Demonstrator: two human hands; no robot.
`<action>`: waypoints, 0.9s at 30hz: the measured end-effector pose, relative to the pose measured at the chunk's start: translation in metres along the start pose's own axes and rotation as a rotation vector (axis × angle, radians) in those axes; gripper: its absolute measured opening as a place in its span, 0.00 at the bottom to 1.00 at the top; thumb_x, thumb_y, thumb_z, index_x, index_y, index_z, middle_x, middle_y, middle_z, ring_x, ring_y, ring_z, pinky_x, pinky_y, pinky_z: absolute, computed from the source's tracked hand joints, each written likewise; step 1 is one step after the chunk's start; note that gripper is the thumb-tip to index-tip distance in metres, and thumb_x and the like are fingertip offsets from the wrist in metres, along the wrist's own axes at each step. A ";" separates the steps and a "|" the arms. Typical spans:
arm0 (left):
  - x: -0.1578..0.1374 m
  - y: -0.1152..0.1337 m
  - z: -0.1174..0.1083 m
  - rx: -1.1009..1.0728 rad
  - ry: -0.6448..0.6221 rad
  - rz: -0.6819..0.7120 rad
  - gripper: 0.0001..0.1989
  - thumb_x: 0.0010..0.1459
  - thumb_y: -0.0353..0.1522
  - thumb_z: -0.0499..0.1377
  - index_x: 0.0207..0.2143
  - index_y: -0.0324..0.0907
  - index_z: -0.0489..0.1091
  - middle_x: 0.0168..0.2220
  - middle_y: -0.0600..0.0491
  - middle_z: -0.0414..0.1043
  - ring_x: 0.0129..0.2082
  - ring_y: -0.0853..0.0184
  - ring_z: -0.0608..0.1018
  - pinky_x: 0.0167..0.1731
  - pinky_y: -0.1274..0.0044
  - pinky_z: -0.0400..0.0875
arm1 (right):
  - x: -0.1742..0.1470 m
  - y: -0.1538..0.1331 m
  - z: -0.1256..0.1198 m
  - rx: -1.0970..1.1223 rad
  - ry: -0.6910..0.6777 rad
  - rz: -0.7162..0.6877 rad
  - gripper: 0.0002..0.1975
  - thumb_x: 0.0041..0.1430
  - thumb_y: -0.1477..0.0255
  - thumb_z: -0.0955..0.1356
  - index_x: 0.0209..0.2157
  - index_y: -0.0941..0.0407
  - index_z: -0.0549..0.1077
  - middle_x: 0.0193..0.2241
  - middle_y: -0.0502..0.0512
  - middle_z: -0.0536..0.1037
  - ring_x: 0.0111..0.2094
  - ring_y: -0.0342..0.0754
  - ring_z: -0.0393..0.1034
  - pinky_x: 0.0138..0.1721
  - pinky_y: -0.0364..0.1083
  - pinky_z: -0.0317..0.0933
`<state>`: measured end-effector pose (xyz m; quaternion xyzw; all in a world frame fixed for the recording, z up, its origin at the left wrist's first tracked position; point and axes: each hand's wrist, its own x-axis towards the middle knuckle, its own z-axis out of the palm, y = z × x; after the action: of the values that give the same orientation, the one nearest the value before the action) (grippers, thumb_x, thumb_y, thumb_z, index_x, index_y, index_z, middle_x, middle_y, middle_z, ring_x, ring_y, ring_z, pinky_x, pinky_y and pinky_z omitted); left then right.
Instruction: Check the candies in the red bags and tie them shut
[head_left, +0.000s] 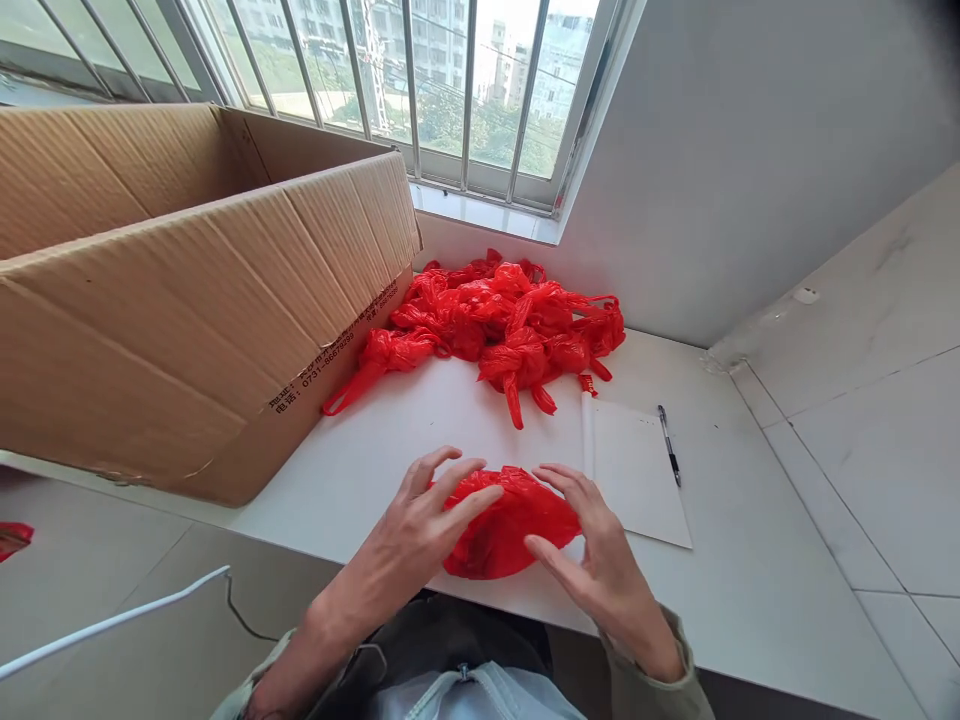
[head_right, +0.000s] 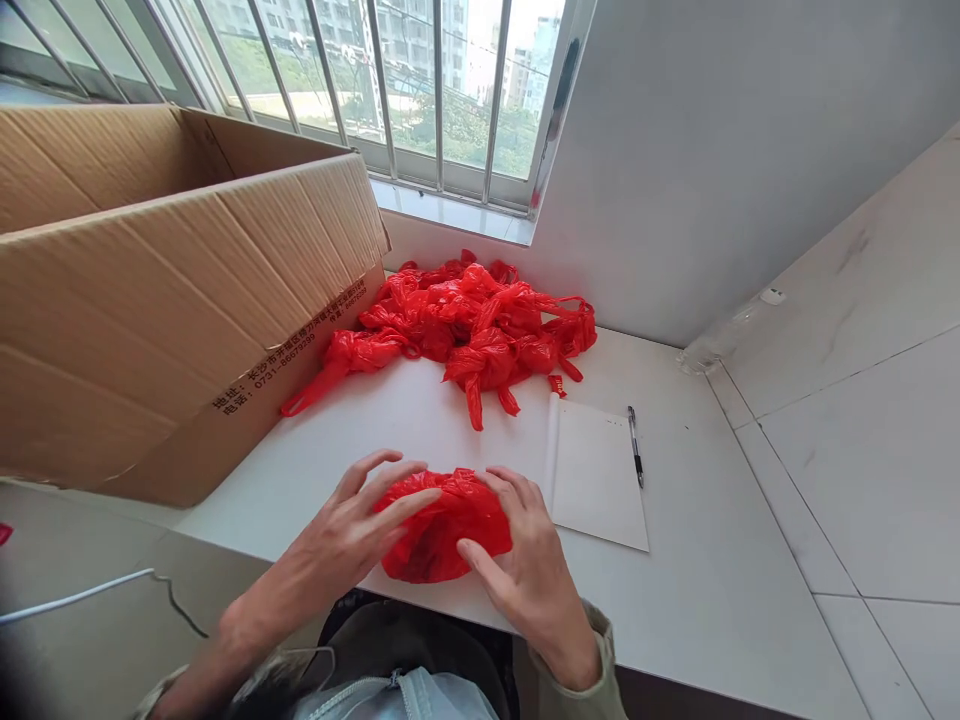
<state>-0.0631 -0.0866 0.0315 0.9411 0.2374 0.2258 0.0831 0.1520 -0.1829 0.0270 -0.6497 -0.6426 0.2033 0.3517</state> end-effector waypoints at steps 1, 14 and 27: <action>0.006 0.001 0.002 0.046 -0.023 0.048 0.17 0.63 0.22 0.51 0.52 0.44 0.67 0.51 0.47 0.68 0.55 0.55 0.65 0.52 0.62 0.65 | 0.007 -0.004 0.006 -0.035 0.001 -0.001 0.22 0.58 0.74 0.67 0.54 0.51 0.67 0.52 0.57 0.71 0.54 0.52 0.65 0.55 0.53 0.59; 0.000 -0.053 -0.011 -1.311 0.570 -0.841 0.16 0.43 0.37 0.70 0.33 0.43 0.71 0.30 0.54 0.71 0.27 0.67 0.73 0.27 0.78 0.71 | 0.001 0.032 -0.002 0.902 0.718 0.420 0.10 0.54 0.65 0.70 0.37 0.53 0.73 0.34 0.47 0.75 0.34 0.43 0.68 0.37 0.44 0.64; 0.029 0.025 -0.049 0.363 0.262 0.207 0.20 0.60 0.26 0.59 0.54 0.45 0.66 0.54 0.50 0.67 0.55 0.56 0.66 0.58 0.61 0.61 | 0.015 -0.033 -0.021 -0.273 0.420 -0.325 0.14 0.62 0.80 0.63 0.47 0.53 0.70 0.40 0.55 0.77 0.43 0.49 0.71 0.46 0.49 0.64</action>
<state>-0.0528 -0.0919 0.0931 0.9226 0.1852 0.3071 -0.1424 0.1458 -0.1752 0.0676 -0.6074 -0.6727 -0.0831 0.4143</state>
